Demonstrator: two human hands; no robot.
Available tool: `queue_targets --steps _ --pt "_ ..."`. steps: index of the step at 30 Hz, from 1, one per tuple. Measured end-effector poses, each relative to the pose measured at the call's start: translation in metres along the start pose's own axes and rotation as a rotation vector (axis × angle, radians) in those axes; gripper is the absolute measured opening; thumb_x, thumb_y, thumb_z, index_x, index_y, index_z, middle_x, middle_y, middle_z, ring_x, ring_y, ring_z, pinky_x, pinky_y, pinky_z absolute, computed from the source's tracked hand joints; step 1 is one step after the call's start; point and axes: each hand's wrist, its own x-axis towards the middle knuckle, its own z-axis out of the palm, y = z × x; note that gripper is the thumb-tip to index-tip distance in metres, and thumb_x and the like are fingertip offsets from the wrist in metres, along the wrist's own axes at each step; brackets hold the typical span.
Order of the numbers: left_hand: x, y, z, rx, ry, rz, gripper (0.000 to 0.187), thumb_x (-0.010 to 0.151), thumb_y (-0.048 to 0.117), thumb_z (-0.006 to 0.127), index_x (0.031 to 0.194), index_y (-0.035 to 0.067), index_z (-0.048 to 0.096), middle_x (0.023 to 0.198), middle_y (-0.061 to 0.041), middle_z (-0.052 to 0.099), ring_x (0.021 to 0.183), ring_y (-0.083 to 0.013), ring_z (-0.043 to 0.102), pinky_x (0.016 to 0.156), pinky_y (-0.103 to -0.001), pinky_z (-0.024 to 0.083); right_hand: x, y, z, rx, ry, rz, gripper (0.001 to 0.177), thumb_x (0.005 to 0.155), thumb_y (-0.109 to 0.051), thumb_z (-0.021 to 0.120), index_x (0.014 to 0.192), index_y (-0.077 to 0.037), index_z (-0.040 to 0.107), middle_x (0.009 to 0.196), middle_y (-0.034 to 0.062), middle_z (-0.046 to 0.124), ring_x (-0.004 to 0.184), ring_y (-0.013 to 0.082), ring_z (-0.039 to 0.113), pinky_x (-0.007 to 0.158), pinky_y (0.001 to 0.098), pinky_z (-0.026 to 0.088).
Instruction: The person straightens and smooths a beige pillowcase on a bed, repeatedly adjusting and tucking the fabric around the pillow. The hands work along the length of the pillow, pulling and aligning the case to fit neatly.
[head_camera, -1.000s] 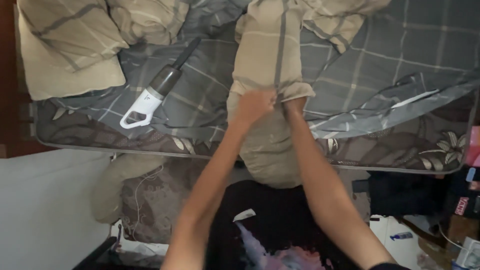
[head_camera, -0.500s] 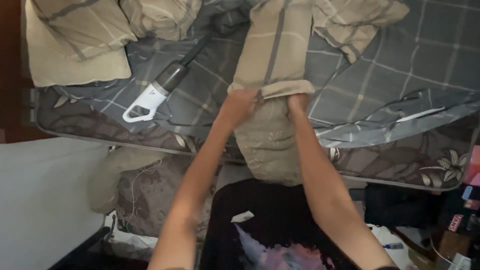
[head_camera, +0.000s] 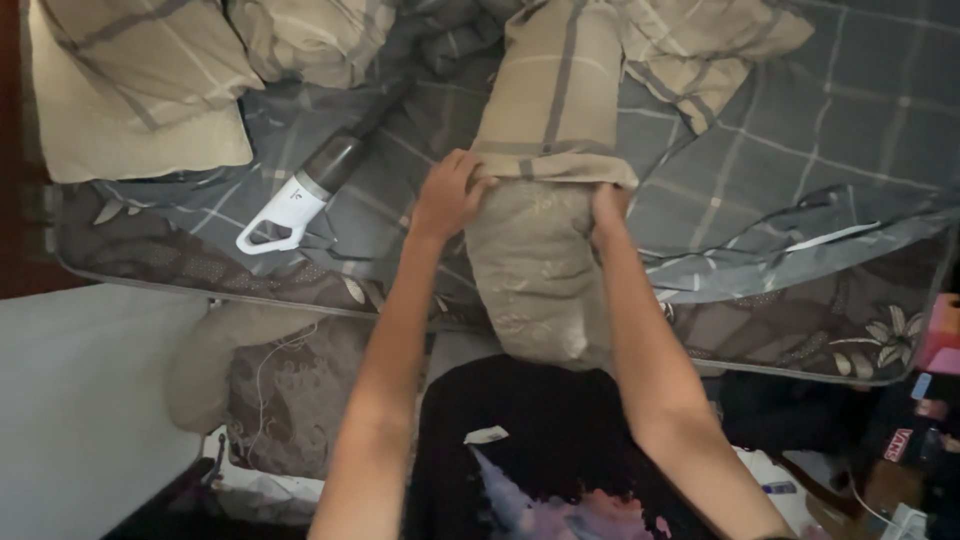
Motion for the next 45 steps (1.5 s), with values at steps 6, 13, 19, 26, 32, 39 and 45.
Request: queue_targets --steps 6,13,19,26,32,39,45 --pt "-0.003 -0.016 0.010 -0.288 0.023 -0.078 0.023 0.093 0.013 0.066 0.113 0.002 0.068 0.109 -0.015 0.071 0.099 -0.0342 0.070 0.087 -0.040 0.055 -0.029 -0.045 -0.006 0.301 -0.115 0.125 0.053 0.098 -0.045 0.053 0.137 -0.010 0.053 0.134 0.0087 0.061 0.121 0.0248 0.060 0.100 0.0434 0.052" --pt "0.021 0.004 0.062 -0.340 0.197 -0.128 0.014 0.098 0.006 0.062 0.109 0.000 0.067 0.100 -0.023 0.069 0.094 -0.0419 0.069 0.080 -0.043 0.055 -0.085 -0.083 0.004 -0.550 0.384 -0.577 0.083 0.078 -0.029 0.077 0.147 0.001 0.042 0.143 0.0249 0.048 0.136 0.0392 0.043 0.113 0.0512 0.036" --pt "0.039 0.033 0.067 -0.304 0.067 -0.124 0.011 0.099 0.006 0.059 0.106 0.000 0.066 0.100 -0.026 0.068 0.097 -0.0457 0.066 0.079 -0.047 0.053 -0.122 -0.142 0.012 -0.905 -0.175 -1.110 0.074 0.075 -0.026 0.067 0.146 -0.012 0.054 0.157 0.0108 0.047 0.156 0.0309 0.037 0.126 0.0576 0.014" --pt "0.044 0.049 0.058 -0.387 0.086 -0.089 0.014 0.096 0.008 0.061 0.107 0.003 0.068 0.098 -0.024 0.069 0.094 -0.0439 0.068 0.079 -0.048 0.053 -0.099 -0.154 -0.004 -0.876 -0.470 -1.201 0.084 0.077 -0.049 0.072 0.150 -0.012 0.052 0.152 0.0107 0.048 0.149 0.0306 0.036 0.123 0.0596 0.013" --pt "0.045 0.056 0.054 -0.364 0.089 -0.108 0.016 0.096 0.010 0.062 0.108 0.004 0.069 0.100 -0.023 0.069 0.096 -0.0444 0.067 0.078 -0.047 0.053 -0.098 -0.157 -0.001 -0.889 -0.486 -1.265 0.077 0.084 -0.050 0.078 0.143 -0.006 0.052 0.144 0.0145 0.051 0.140 0.0347 0.042 0.117 0.0567 0.024" --pt "0.032 0.070 0.082 -0.267 -0.075 -0.113 0.016 0.096 0.015 0.063 0.106 0.003 0.069 0.096 -0.022 0.070 0.091 -0.0431 0.067 0.080 -0.047 0.053 -0.059 -0.107 0.001 -0.997 -0.366 -1.319 0.043 0.078 -0.018 0.079 0.116 -0.007 0.064 0.108 0.0134 0.068 0.106 0.0350 0.063 0.097 0.0482 0.044" --pt "0.017 0.077 0.078 -0.226 0.017 0.153 0.013 0.093 0.017 0.067 0.091 0.004 0.068 0.089 -0.019 0.071 0.088 -0.0406 0.068 0.081 -0.051 0.051 -0.070 -0.091 -0.011 -0.977 -0.261 -1.320 0.023 0.074 -0.009 0.075 0.097 -0.009 0.070 0.091 0.0105 0.069 0.094 0.0334 0.066 0.085 0.0452 0.050"
